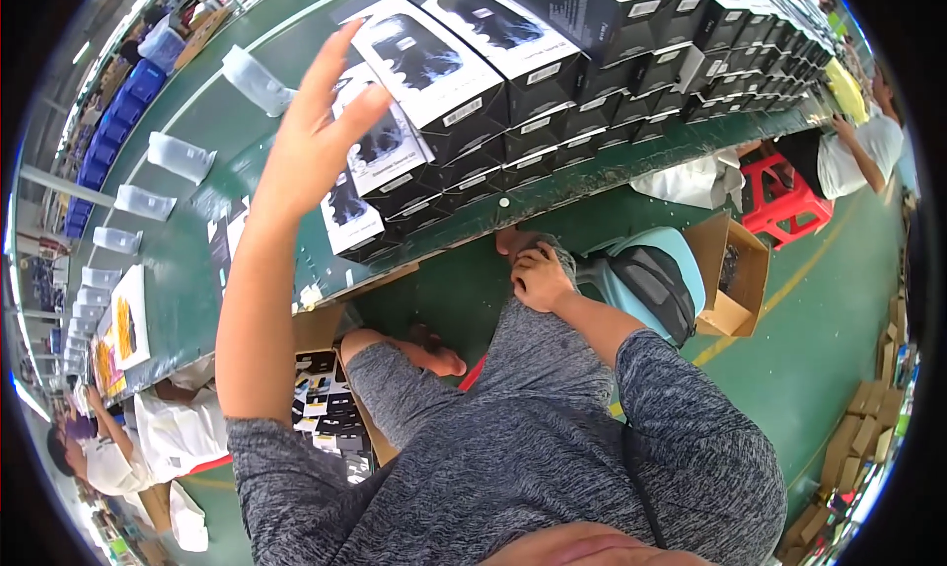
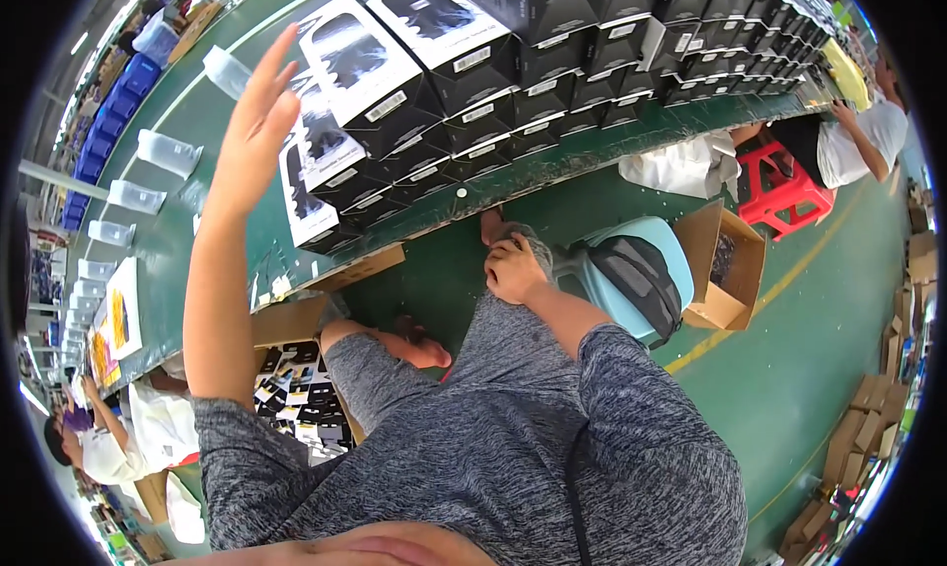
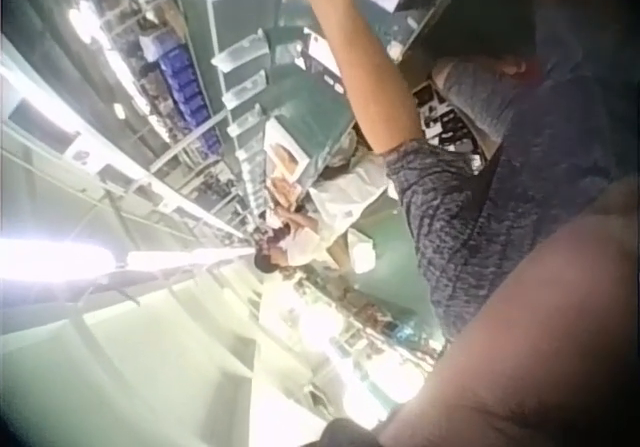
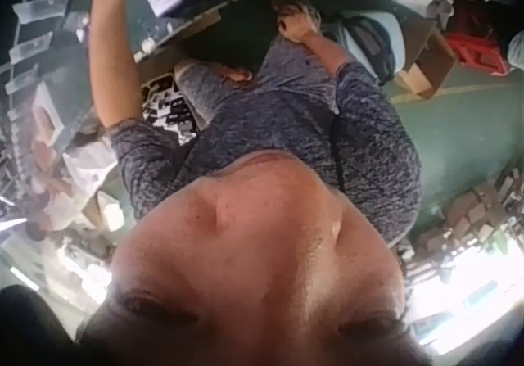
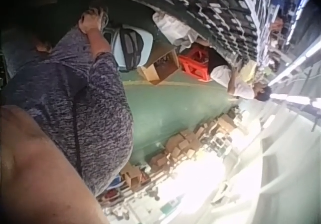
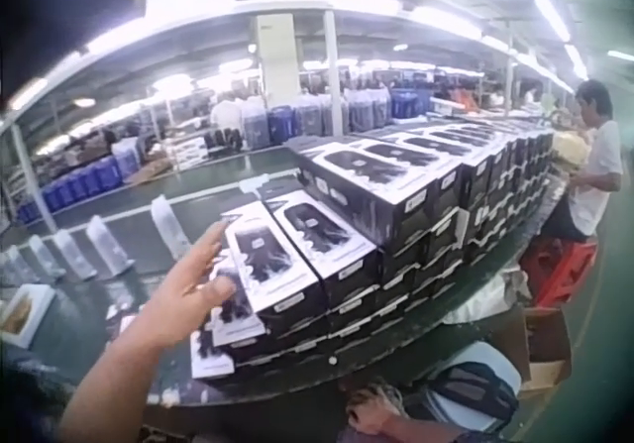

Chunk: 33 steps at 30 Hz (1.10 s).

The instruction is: The person assembles flat cardboard boxes by hand, then packs retail packaging and product boxes into them.

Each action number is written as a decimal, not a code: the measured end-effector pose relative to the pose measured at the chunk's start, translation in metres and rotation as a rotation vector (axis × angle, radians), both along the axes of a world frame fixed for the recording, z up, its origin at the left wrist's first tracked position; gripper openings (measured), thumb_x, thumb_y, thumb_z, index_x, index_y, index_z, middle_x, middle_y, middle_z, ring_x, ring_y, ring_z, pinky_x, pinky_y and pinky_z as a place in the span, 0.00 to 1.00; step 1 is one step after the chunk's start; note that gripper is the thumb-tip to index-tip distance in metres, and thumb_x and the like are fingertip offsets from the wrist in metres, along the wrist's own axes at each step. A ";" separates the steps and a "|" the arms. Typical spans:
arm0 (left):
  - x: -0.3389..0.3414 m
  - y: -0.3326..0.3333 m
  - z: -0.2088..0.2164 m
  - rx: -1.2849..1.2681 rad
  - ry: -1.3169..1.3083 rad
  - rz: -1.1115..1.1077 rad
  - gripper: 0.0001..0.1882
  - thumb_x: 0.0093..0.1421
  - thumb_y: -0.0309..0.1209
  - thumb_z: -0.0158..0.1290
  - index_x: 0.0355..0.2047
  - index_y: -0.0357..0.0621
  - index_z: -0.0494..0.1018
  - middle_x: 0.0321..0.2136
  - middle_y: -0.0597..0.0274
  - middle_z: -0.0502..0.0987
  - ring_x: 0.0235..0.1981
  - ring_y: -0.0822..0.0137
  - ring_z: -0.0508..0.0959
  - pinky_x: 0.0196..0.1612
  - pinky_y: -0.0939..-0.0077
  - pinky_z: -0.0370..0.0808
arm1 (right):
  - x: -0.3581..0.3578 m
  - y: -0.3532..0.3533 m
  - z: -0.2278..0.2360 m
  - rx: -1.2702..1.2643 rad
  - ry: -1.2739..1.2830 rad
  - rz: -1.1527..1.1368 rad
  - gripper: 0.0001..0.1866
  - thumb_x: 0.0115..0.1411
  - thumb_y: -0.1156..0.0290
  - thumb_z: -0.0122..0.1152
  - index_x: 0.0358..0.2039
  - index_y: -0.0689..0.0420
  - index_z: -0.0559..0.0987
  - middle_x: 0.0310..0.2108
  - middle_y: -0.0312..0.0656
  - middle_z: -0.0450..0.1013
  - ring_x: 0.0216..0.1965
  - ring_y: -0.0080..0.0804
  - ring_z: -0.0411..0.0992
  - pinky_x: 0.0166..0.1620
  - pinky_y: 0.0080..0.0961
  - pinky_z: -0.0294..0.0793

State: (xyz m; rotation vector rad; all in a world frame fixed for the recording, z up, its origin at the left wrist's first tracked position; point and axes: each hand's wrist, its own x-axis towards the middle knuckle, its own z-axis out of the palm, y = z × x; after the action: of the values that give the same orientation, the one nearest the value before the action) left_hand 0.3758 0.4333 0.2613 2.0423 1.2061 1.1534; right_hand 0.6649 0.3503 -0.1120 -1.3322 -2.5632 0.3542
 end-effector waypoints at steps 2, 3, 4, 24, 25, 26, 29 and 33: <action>0.015 0.016 -0.001 -0.080 -0.008 0.068 0.49 0.58 0.52 0.62 0.71 0.38 0.55 0.64 0.47 0.67 0.66 0.54 0.64 0.67 0.59 0.58 | 0.000 -0.001 -0.001 -0.003 0.004 0.003 0.10 0.55 0.60 0.58 0.30 0.49 0.83 0.41 0.35 0.78 0.57 0.33 0.68 0.68 0.49 0.54; 0.018 0.021 -0.004 -0.084 -0.007 0.076 0.49 0.58 0.52 0.62 0.71 0.38 0.55 0.64 0.47 0.67 0.66 0.54 0.64 0.67 0.59 0.58 | 0.000 -0.002 -0.001 -0.005 0.008 -0.009 0.10 0.55 0.61 0.58 0.30 0.49 0.83 0.42 0.35 0.78 0.57 0.33 0.68 0.69 0.49 0.53; 0.023 0.025 -0.005 -0.088 -0.041 0.035 0.50 0.57 0.50 0.64 0.70 0.36 0.54 0.62 0.45 0.68 0.65 0.54 0.66 0.67 0.61 0.59 | 0.001 -0.002 0.000 -0.008 0.013 -0.024 0.10 0.55 0.61 0.58 0.30 0.49 0.83 0.42 0.34 0.78 0.58 0.33 0.68 0.69 0.49 0.53; -0.321 -0.071 -0.141 -0.484 0.510 0.891 0.61 0.43 0.69 0.64 0.65 0.34 0.63 0.60 0.40 0.71 0.64 0.48 0.69 0.64 0.59 0.67 | -0.012 0.006 0.004 0.000 0.024 0.047 0.05 0.55 0.66 0.60 0.30 0.50 0.82 0.43 0.34 0.79 0.59 0.34 0.68 0.69 0.47 0.52; -0.350 -0.091 -0.157 -0.693 0.593 0.905 0.65 0.39 0.74 0.63 0.66 0.36 0.63 0.61 0.41 0.70 0.64 0.47 0.68 0.64 0.58 0.66 | -0.017 0.008 0.004 -0.004 0.015 0.053 0.05 0.55 0.66 0.60 0.30 0.50 0.81 0.43 0.34 0.79 0.59 0.34 0.68 0.69 0.47 0.52; -0.330 -0.086 -0.162 -0.788 0.640 0.969 0.67 0.37 0.75 0.63 0.66 0.36 0.61 0.63 0.42 0.67 0.65 0.47 0.66 0.65 0.58 0.66 | -0.009 0.006 0.002 -0.012 -0.011 0.017 0.05 0.55 0.66 0.60 0.30 0.50 0.82 0.43 0.34 0.79 0.59 0.34 0.68 0.70 0.46 0.52; -0.305 -0.086 -0.155 -0.820 0.679 1.080 0.72 0.31 0.73 0.67 0.68 0.35 0.57 0.65 0.40 0.62 0.67 0.44 0.62 0.65 0.57 0.65 | -0.005 0.002 0.000 -0.018 -0.020 -0.005 0.05 0.55 0.65 0.60 0.30 0.49 0.82 0.43 0.34 0.79 0.59 0.34 0.68 0.70 0.46 0.51; -0.308 -0.085 -0.158 -0.755 0.594 1.234 0.70 0.29 0.62 0.76 0.66 0.34 0.58 0.57 0.40 0.70 0.57 0.46 0.74 0.56 0.58 0.75 | -0.013 -0.001 -0.001 0.028 -0.019 0.005 0.04 0.55 0.66 0.61 0.29 0.48 0.82 0.42 0.34 0.79 0.59 0.34 0.68 0.70 0.47 0.52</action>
State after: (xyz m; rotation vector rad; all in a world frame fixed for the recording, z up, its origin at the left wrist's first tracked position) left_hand 0.0674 0.3483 0.1038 0.9418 2.8207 0.2623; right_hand 0.6516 0.3494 -0.1126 -1.3263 -2.5779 0.3061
